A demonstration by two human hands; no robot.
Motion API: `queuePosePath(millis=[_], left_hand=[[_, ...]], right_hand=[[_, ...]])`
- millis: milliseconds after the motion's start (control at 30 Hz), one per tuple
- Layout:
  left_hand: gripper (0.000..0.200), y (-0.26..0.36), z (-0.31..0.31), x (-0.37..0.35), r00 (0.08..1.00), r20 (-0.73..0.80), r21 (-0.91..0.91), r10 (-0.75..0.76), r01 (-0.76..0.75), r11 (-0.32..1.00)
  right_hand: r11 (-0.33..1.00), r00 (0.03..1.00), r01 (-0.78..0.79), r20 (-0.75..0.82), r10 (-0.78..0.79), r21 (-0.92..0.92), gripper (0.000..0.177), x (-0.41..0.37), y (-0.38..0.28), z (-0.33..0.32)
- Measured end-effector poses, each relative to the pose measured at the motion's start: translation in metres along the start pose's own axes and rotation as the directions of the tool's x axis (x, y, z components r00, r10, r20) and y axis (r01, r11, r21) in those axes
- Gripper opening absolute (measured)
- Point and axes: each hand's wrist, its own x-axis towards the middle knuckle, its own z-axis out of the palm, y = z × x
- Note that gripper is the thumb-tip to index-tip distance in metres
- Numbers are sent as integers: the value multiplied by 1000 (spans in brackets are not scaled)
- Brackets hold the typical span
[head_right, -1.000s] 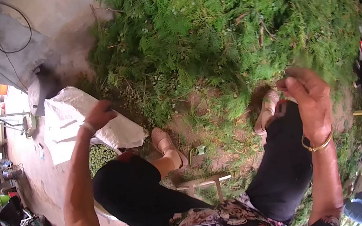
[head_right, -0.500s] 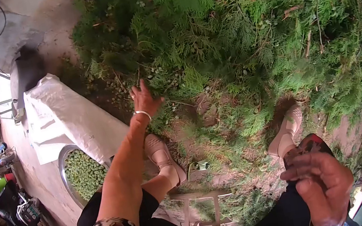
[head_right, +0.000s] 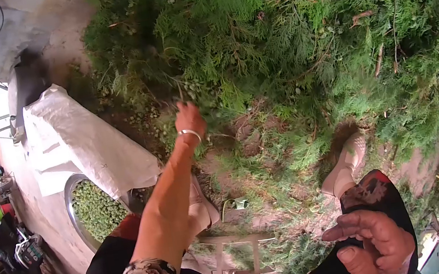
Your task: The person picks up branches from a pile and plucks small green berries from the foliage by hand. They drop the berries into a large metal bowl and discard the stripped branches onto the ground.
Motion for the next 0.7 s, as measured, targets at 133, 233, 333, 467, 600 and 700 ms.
queuePosePath(millis=[133,233,333,467,600,700], left_hand=[[22,24,37,-95,997,44,41,57,-59,997],[30,55,84,-173,978,150,-420,-143,194,887],[29,90,117,-238,961,229,-382,156,-59,922],[27,119,86,-261,727,472,-254,500,-430,866],[26,112,31,-224,633,507,-251,586,-542,802],[21,100,-13,-185,811,471,-156,349,-312,937]], right_hand=[[998,998,58,23,-57,-27,45,-6,-6,-1],[992,996,82,41,-79,-90,41,-11,-6,-4],[990,994,93,63,-86,-110,39,-14,5,-8],[990,989,93,124,-80,-102,37,-15,3,-10],[990,988,75,142,-58,-118,36,-15,3,-14],[992,987,77,145,-62,-99,35,-14,6,-15]])
